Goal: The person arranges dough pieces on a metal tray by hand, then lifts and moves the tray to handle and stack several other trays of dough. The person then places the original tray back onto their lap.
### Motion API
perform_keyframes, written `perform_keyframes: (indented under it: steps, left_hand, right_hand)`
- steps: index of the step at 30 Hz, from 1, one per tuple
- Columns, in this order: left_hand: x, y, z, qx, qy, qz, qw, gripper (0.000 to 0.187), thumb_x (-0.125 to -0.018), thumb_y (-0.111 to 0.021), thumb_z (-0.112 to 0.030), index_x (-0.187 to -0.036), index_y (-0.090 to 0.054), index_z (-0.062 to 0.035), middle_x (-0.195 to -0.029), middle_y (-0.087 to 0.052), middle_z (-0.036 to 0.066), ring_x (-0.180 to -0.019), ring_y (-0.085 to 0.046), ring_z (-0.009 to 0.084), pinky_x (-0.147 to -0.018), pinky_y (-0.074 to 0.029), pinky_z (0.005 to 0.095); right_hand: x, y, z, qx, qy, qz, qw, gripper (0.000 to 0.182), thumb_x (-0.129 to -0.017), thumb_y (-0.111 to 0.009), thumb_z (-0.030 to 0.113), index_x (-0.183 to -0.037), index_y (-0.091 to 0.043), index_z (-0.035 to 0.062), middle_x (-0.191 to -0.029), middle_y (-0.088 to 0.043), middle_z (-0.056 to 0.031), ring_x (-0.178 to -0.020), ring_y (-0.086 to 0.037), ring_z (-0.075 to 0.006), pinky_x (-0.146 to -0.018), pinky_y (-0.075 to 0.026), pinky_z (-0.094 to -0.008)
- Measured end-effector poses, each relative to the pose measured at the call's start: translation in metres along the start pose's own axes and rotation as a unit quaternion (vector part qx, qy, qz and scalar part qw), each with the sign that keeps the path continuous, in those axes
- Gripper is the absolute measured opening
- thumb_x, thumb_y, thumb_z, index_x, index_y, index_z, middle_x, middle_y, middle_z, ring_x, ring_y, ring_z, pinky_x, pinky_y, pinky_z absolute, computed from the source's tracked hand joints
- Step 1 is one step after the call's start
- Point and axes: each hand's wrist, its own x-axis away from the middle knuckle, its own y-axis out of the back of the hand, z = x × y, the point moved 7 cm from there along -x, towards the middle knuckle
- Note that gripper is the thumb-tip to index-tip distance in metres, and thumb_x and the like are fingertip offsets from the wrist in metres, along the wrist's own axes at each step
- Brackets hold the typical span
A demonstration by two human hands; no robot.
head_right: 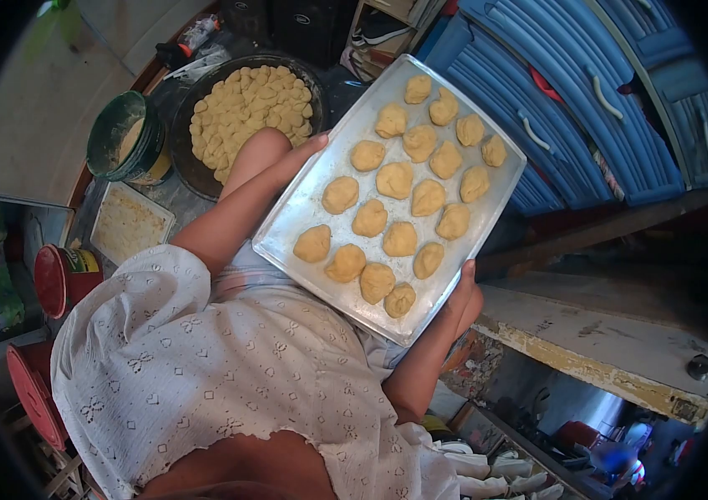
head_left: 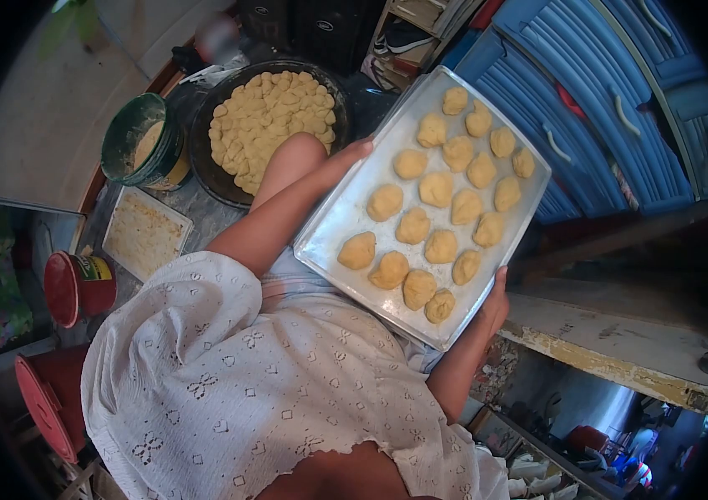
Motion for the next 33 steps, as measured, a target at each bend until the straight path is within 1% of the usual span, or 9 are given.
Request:
perform_keyframes:
  steps: [11,13,16,20,26,29,31,33]
  left_hand:
    - [0.001,-0.001,-0.003,-0.016,-0.011,-0.005,1.0,0.057,-0.088,-0.044,-0.044,-0.137,-0.033,-0.017,-0.131,-0.042,0.013,-0.116,-0.042,0.0253,-0.097,-0.034,0.0371]
    - [-0.005,0.004,0.003,-0.004,-0.025,0.011,1.0,0.058,-0.088,-0.045,-0.045,-0.137,-0.033,-0.0165,-0.131,-0.043,0.013,-0.116,-0.043,0.0251,-0.097,-0.034,0.0369]
    - [-0.001,0.001,-0.001,-0.001,-0.012,0.002,1.0,0.058,-0.087,-0.045,-0.045,-0.137,-0.033,-0.0159,-0.131,-0.043,0.013,-0.116,-0.043,0.0245,-0.097,-0.034,0.0366]
    - [-0.003,0.003,0.002,0.0,-0.01,-0.002,1.0,0.058,-0.087,-0.045,-0.045,-0.136,-0.033,-0.0154,-0.131,-0.043,0.013,-0.116,-0.043,0.0237,-0.097,-0.034,0.0363]
    - [-0.006,0.003,0.004,0.013,-0.018,0.021,1.0,0.057,-0.088,-0.044,-0.044,-0.136,-0.033,-0.0151,-0.131,-0.043,0.013,-0.116,-0.043,0.0234,-0.097,-0.034,0.0363]
    - [0.001,-0.003,-0.003,0.011,-0.018,0.016,1.0,0.057,-0.088,-0.044,-0.044,-0.137,-0.032,-0.0152,-0.131,-0.042,0.013,-0.115,-0.043,0.0238,-0.097,-0.034,0.0364]
    - [0.006,-0.006,-0.006,-0.004,0.008,-0.013,1.0,0.058,-0.088,-0.043,-0.044,-0.137,-0.031,-0.0157,-0.132,-0.042,0.013,-0.116,-0.043,0.024,-0.096,-0.034,0.0366]
    - [0.006,-0.005,-0.005,0.0,0.006,-0.017,1.0,0.057,-0.088,-0.043,-0.045,-0.137,-0.033,-0.0153,-0.131,-0.043,0.014,-0.115,-0.044,0.0243,-0.096,-0.035,0.0364]
  right_hand:
    - [-0.005,0.007,-0.001,0.044,0.016,-0.011,0.999,0.062,-0.08,-0.058,0.048,-0.1,-0.06,-0.0115,-0.092,-0.064,-0.0194,-0.081,-0.062,-0.0229,-0.072,-0.048,-0.032]
    - [-0.005,0.006,0.0,0.055,0.017,-0.013,0.998,0.061,-0.08,-0.057,0.048,-0.099,-0.061,-0.0111,-0.091,-0.064,-0.0189,-0.081,-0.062,-0.0226,-0.072,-0.048,-0.0319]
    - [0.001,0.001,0.003,0.033,0.014,-0.013,0.999,0.061,-0.081,-0.057,0.047,-0.099,-0.061,-0.0111,-0.092,-0.064,-0.0189,-0.081,-0.062,-0.0227,-0.071,-0.048,-0.0321]
    - [0.0,0.002,0.003,0.042,0.012,-0.011,0.999,0.062,-0.081,-0.058,0.047,-0.1,-0.06,-0.0112,-0.093,-0.064,-0.0196,-0.081,-0.062,-0.023,-0.072,-0.048,-0.0324]
    - [-0.003,0.004,0.0,0.03,0.009,-0.009,0.999,0.063,-0.08,-0.058,0.047,-0.103,-0.058,-0.0118,-0.094,-0.063,-0.0206,-0.082,-0.062,-0.0235,-0.073,-0.048,-0.0324]
    - [-0.007,0.007,-0.003,0.031,0.004,-0.013,0.999,0.064,-0.08,-0.059,0.047,-0.103,-0.058,-0.0118,-0.095,-0.063,-0.0205,-0.082,-0.062,-0.0237,-0.073,-0.048,-0.0327]
    - [-0.004,0.005,-0.002,0.02,0.006,-0.009,1.0,0.064,-0.079,-0.06,0.047,-0.103,-0.058,-0.0118,-0.095,-0.063,-0.0203,-0.083,-0.061,-0.0239,-0.073,-0.048,-0.0331]
    - [-0.007,0.006,-0.004,0.013,0.007,-0.007,1.0,0.063,-0.079,-0.06,0.047,-0.103,-0.058,-0.0118,-0.095,-0.063,-0.0202,-0.083,-0.061,-0.0238,-0.073,-0.048,-0.0333]
